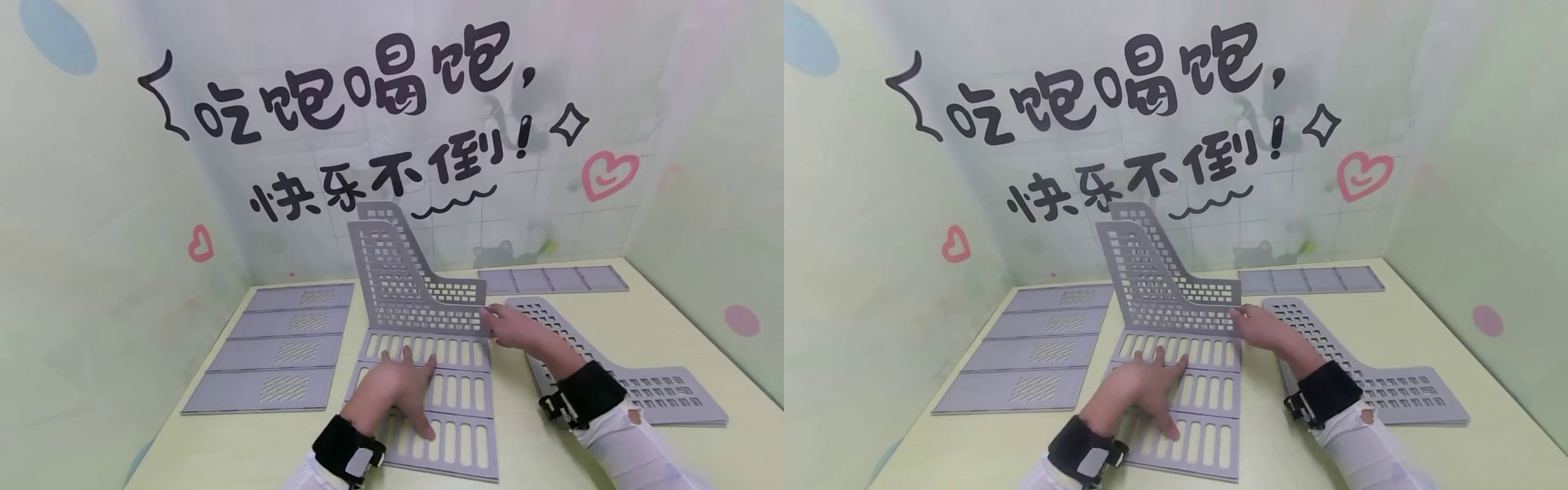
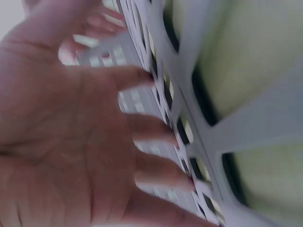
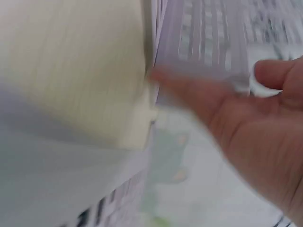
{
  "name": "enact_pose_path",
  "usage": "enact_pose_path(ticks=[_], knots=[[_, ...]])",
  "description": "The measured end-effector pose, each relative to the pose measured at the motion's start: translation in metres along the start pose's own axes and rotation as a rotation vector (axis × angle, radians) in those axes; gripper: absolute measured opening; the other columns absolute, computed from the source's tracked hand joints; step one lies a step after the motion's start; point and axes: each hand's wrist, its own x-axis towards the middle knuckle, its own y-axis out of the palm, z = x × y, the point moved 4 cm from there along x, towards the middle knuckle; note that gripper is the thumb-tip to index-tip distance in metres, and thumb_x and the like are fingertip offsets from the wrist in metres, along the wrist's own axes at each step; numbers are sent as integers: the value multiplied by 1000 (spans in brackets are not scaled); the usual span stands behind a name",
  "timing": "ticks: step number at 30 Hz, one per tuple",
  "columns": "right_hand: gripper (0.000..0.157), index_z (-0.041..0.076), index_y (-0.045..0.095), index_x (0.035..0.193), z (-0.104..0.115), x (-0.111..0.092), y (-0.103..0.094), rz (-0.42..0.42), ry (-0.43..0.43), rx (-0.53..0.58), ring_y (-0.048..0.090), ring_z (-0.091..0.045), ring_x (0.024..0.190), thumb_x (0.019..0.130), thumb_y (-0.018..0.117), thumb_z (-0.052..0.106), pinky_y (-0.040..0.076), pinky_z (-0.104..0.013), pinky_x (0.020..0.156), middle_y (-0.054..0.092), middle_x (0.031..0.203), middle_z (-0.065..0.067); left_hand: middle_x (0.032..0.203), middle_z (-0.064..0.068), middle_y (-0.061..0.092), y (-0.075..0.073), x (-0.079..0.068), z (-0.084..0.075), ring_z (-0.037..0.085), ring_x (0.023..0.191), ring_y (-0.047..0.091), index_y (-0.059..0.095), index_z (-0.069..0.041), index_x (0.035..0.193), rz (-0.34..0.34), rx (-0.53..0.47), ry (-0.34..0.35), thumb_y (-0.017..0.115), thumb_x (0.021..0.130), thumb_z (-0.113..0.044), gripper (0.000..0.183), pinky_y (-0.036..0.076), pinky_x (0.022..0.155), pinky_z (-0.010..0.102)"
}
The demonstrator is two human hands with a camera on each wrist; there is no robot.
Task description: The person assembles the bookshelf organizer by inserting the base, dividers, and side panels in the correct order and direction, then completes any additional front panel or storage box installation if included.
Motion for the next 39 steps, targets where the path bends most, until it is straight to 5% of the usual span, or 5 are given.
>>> enact_pose_path(ticks=[9, 23, 28, 31, 39], knots=[[80, -10, 1, 166, 12, -4, 17, -2, 6, 5, 19, -57, 159, 115, 43, 36, 31, -68, 126, 14, 171, -38, 174, 32, 16, 3, 1, -9, 66, 157, 15, 26, -28, 170, -10, -17, -47, 97, 65, -61, 132, 30, 123, 77], [83, -7, 2, 167, 8, -5, 14, -2, -7, -55, 29, -55, 156, 112, 51, 32, 33, -68, 125, 29, 167, -36, 172, 30, 26, 3, -13, -27, 62, 155, 28, 38, -29, 166, -78, -91, -147, 100, 63, -47, 122, 43, 106, 84], [87, -14, 6, 164, 7, -11, 2, -28, 11, -319, 27, -58, 155, 110, 54, 34, 29, -68, 127, 23, 167, -40, 165, 36, 37, 3, -18, -41, 54, 146, 50, 45, -22, 163, -105, 16, -109, 98, 68, -41, 111, 40, 122, 68], [89, -16, 18, 162, 6, -16, -11, -52, 12, -495, 35, -59, 151, 104, 65, 32, 36, -67, 124, 31, 163, -42, 164, 34, 41, 2, -19, -42, 51, 150, 46, 45, -21, 163, -114, 15, -109, 96, 66, -40, 110, 36, 126, 67], [104, -20, 22, 158, -5, -26, -39, -106, 129, -660, 32, -66, 147, 92, 80, 35, 39, -70, 119, 31, 155, -53, 166, 25, 43, 3, -21, -33, 51, 147, 50, 49, -21, 161, -211, 42, -146, 90, 70, -51, 104, 47, 121, 55]])
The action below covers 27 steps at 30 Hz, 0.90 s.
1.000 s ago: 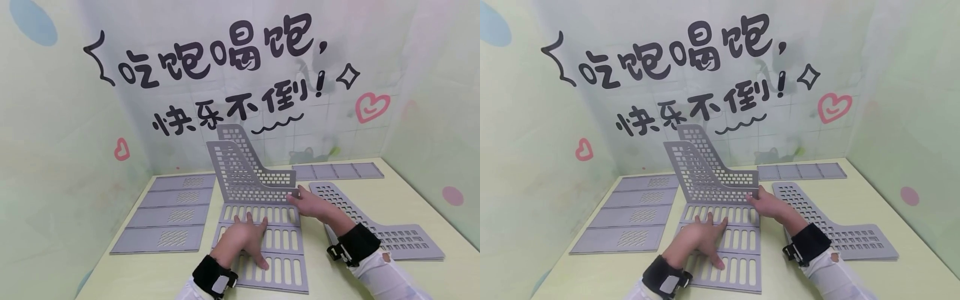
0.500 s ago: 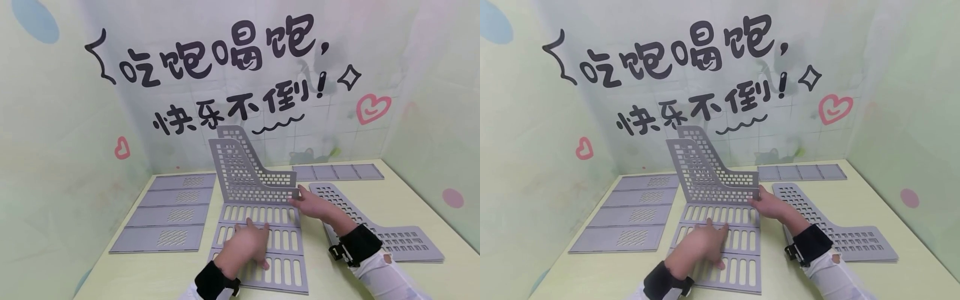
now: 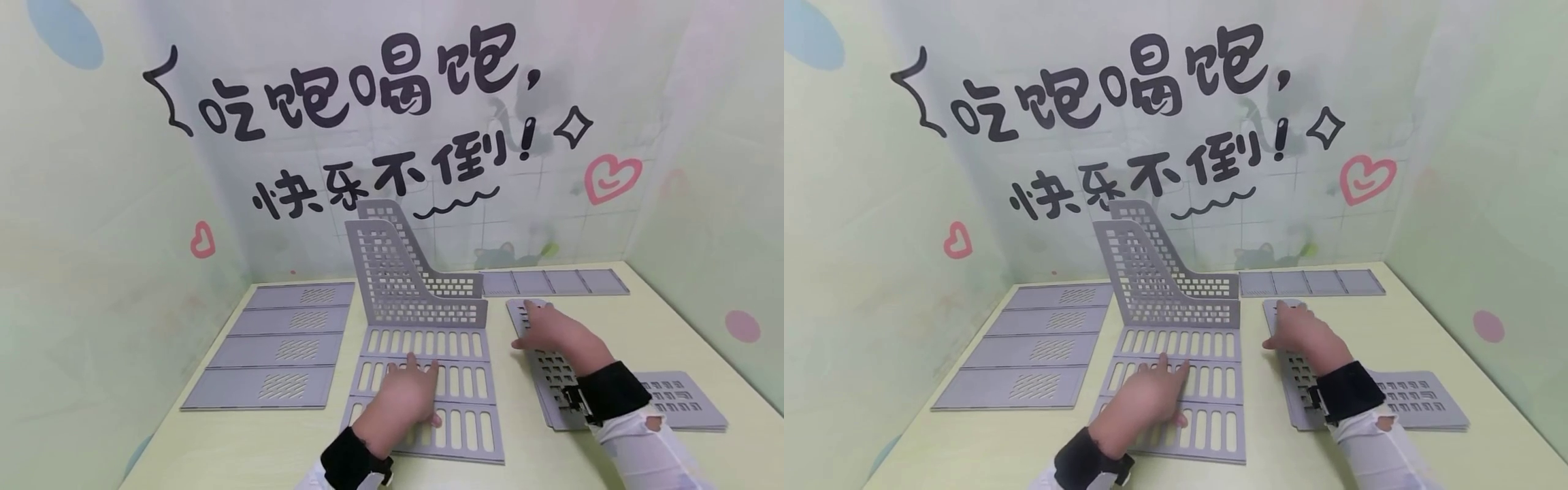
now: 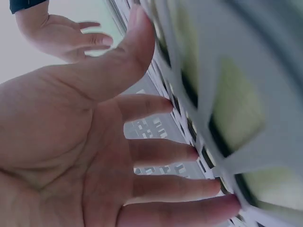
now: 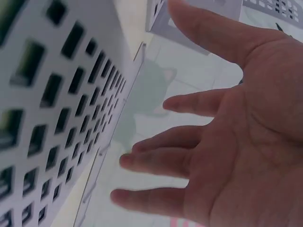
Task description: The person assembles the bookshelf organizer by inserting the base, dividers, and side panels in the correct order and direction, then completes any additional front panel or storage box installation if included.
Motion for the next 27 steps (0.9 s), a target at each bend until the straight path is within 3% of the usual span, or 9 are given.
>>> enact_pose_path(ticks=[2, 5, 8, 13, 20, 27], knots=[[108, -22, 19, 157, -5, -1, 0, 13, 48, -9, 41, -66, 141, 92, 81, 38, 44, -69, 115, 32, 151, -55, 164, 23, 47, -1, 0, 2, 44, 149, 50, 51, -19, 159, -28, 15, 6, 87, 71, -53, 101, 45, 123, 54], [116, -23, 13, 155, -11, -1, 2, 40, 111, 1, 58, -55, 118, 91, 82, 44, 51, -63, 105, 48, 136, -51, 163, 23, 49, -2, 2, 5, 38, 152, 49, 52, -17, 158, -46, 5, 10, 86, 74, -55, 98, 43, 125, 54], [122, -24, 4, 155, -16, -1, 7, 80, 157, 42, 59, -41, 100, 91, 81, 46, 53, -56, 98, 57, 119, -39, 163, 23, 48, -2, 4, 8, 36, 153, 48, 53, -15, 157, -45, -24, 6, 85, 76, -54, 96, 41, 125, 56], [124, -30, -3, 152, -21, 2, 12, 130, 164, 33, 60, -38, 101, 93, 78, 43, 53, -53, 102, 57, 121, -37, 164, 27, 46, -2, 9, 18, 42, 151, 48, 54, -8, 155, -14, -64, -2, 87, 80, -51, 93, 39, 126, 58], [116, -35, 15, 145, -24, 2, 10, 116, 166, -40, 60, -33, 89, 91, 78, 45, 56, -47, 88, 59, 100, -24, 167, 32, 38, -3, 18, 35, 49, 151, 45, 49, -5, 158, 62, -140, -48, 91, 81, -41, 94, 33, 129, 61], [107, -35, 19, 141, -21, -2, 5, 98, 167, -39, 59, -33, 87, 90, 76, 40, 56, -46, 83, 58, 101, -25, 167, 32, 36, -6, 21, 39, 48, 152, 45, 48, -6, 159, 89, -120, -54, 90, 82, -43, 96, 33, 129, 60]])
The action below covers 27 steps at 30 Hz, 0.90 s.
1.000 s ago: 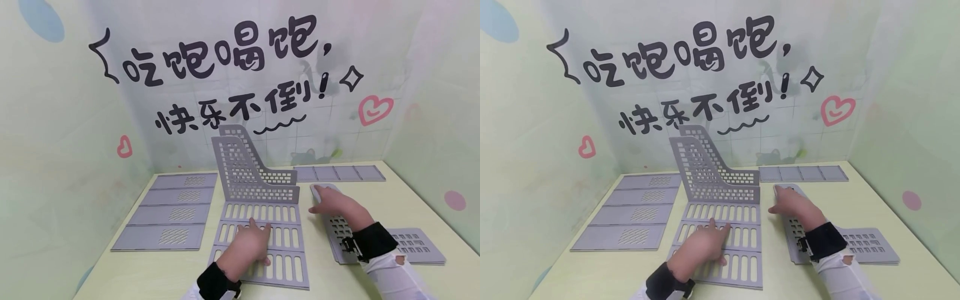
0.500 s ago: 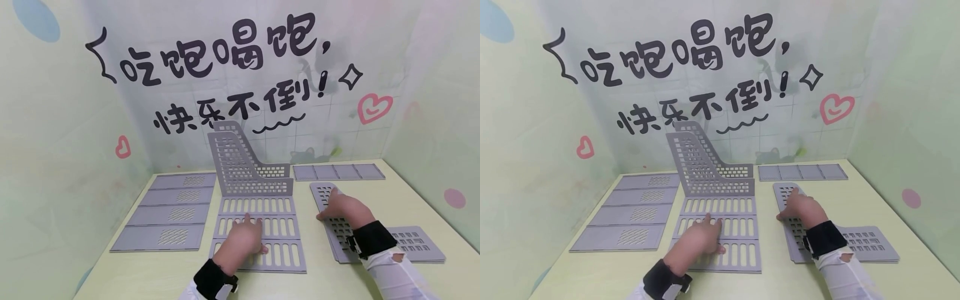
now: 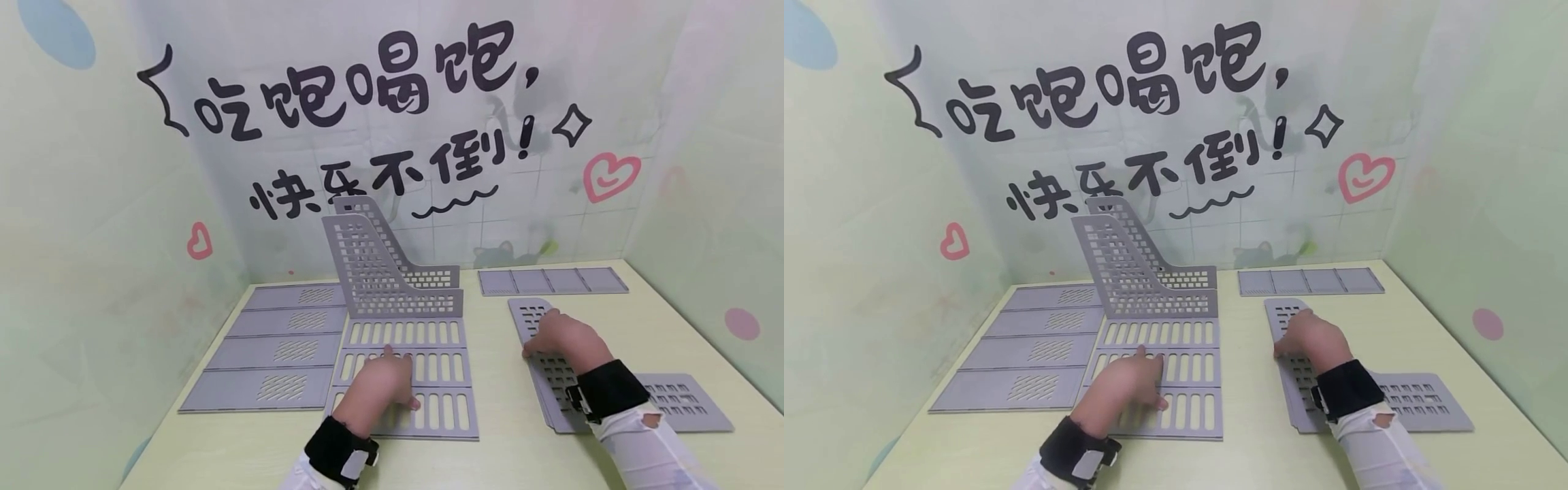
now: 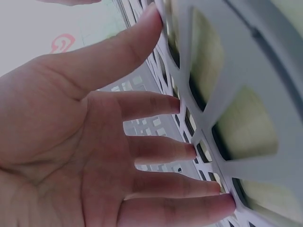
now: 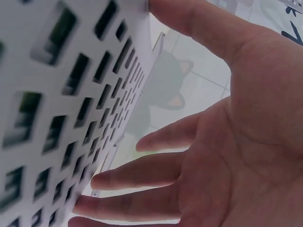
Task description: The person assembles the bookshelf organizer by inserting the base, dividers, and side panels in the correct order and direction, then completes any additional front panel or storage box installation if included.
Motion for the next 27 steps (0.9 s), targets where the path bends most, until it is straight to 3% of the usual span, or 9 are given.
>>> enact_pose_path(ticks=[5, 12, 16, 21, 23, 27], knots=[[109, -36, 13, 145, 2, -1, -1, -10, 9, -15, 59, -34, 88, 91, 71, 38, 56, -48, 85, 60, 99, -26, 168, 31, 36, 0, -1, 0, 49, 150, 47, 48, -6, 159, 7, 10, 7, 90, 83, -42, 93, 37, 128, 59], [121, -24, 4, 157, -7, -3, 3, -15, 168, 70, 48, -52, 105, 92, 65, 59, 46, -68, 99, 51, 112, -38, 166, 32, 39, 0, 0, 1, 48, 147, 50, 51, -6, 157, 2, 17, 25, 92, 82, -43, 93, 42, 124, 59], [126, -26, 2, 155, -11, -1, 0, -30, 174, 70, 42, -59, 111, 93, 61, 66, 41, -74, 98, 53, 118, -40, 165, 32, 40, 1, 1, 1, 49, 145, 53, 52, -5, 156, -5, 24, 30, 93, 81, -43, 93, 47, 120, 58], [127, -34, 4, 150, -6, -3, -13, -119, 133, 17, 48, -71, 121, 94, 58, 67, 40, -89, 98, 53, 128, -50, 165, 33, 40, 1, 2, 1, 49, 144, 54, 52, -5, 156, -1, 30, 37, 92, 81, -43, 93, 47, 120, 58], [127, -34, 4, 149, 0, -7, -19, -176, 114, 22, 45, -74, 126, 95, 57, 67, 39, -93, 95, 46, 135, -56, 165, 32, 40, 0, 2, 0, 48, 144, 54, 53, -5, 155, 1, 32, 44, 91, 81, -43, 91, 46, 120, 59], [123, -30, 2, 153, 15, -20, -32, -345, 81, 94, 36, -75, 133, 96, 58, 64, 46, -83, 95, 28, 144, -62, 164, 33, 41, -1, 2, 0, 46, 143, 55, 55, -4, 153, 5, 28, 51, 91, 81, -41, 89, 47, 119, 60]])
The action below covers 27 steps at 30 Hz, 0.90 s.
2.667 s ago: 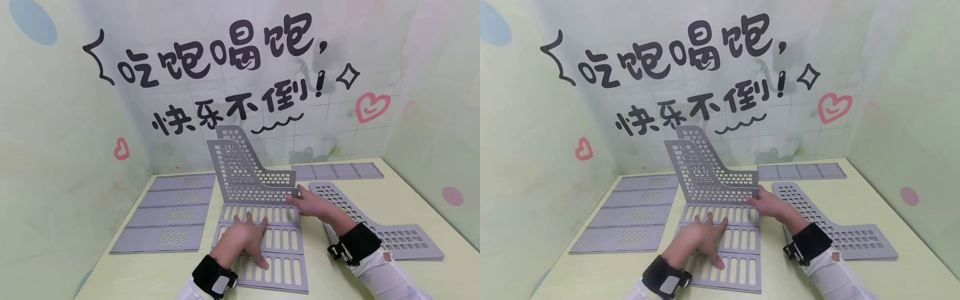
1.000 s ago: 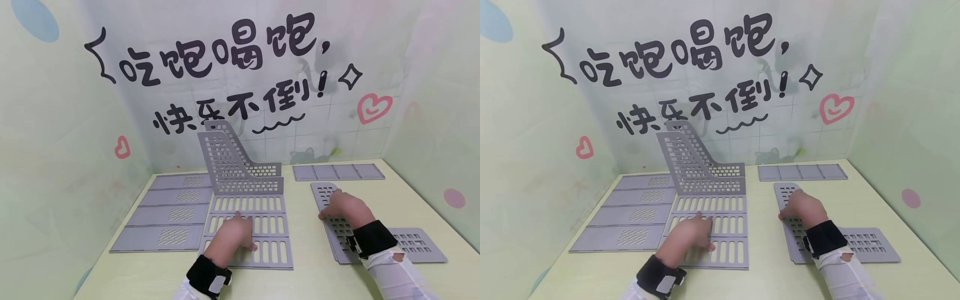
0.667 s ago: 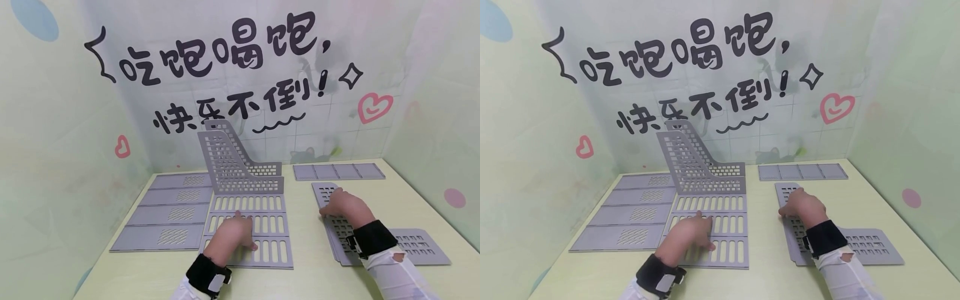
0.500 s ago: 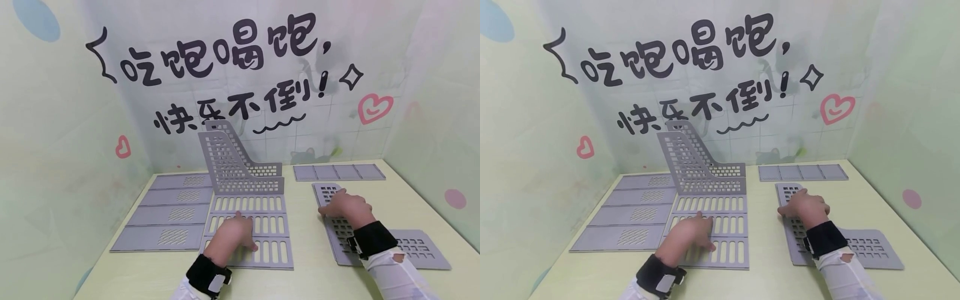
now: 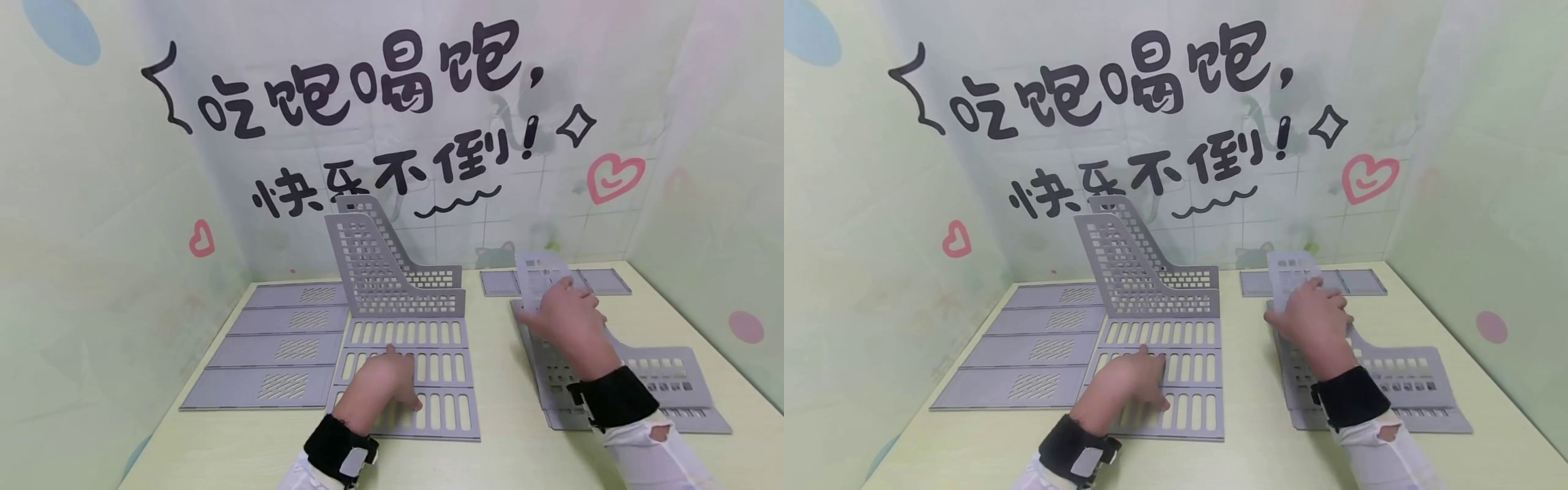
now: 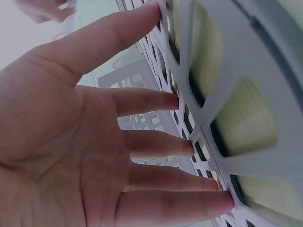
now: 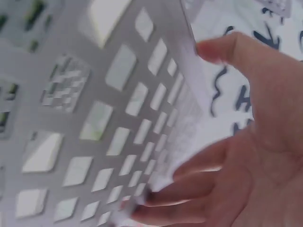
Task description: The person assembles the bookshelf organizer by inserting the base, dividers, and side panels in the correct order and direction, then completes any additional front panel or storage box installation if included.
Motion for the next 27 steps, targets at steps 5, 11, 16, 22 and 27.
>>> enact_pose_path(ticks=[5, 11, 16, 22, 27], knots=[[125, -19, -5, 161, 20, -13, -14, -239, -103, 78, 30, -71, 141, 94, 67, 59, 45, -76, 105, 20, 157, -55, 163, 34, 42, 1, 0, 0, 46, 140, 58, 56, -4, 152, 1, 3, 0, 92, 80, -42, 89, 48, 119, 59], [127, -8, 5, 167, 42, -23, -11, -585, -306, 102, 44, -64, 140, 85, 76, 59, 43, -74, 114, 35, 158, -46, 162, 34, 43, 5, 2, 3, 45, 135, 62, 57, -4, 150, -1, 20, -6, 92, 79, -43, 88, 49, 117, 58], [127, -5, 17, 167, 53, -29, 0, -794, -441, 124, 55, -61, 131, 77, 83, 55, 50, -74, 105, 46, 152, -42, 162, 34, 43, 3, 2, 3, 45, 135, 62, 57, -4, 150, -13, 21, 3, 92, 79, -44, 89, 48, 118, 59], [136, -3, 6, 168, 56, -26, 10, -709, -400, 89, 52, -62, 131, 77, 86, 57, 48, -75, 106, 40, 152, -44, 161, 35, 44, 0, 0, 1, 44, 134, 63, 58, -3, 149, -17, 18, 11, 93, 79, -42, 87, 49, 117, 60], [141, 0, -8, 169, 53, -22, 9, -579, -336, 178, 45, -59, 129, 82, 86, 60, 54, -69, 101, 31, 150, -44, 161, 35, 44, -2, -1, -1, 43, 132, 65, 58, -3, 149, -17, 22, 10, 93, 79, -42, 87, 49, 117, 59]])
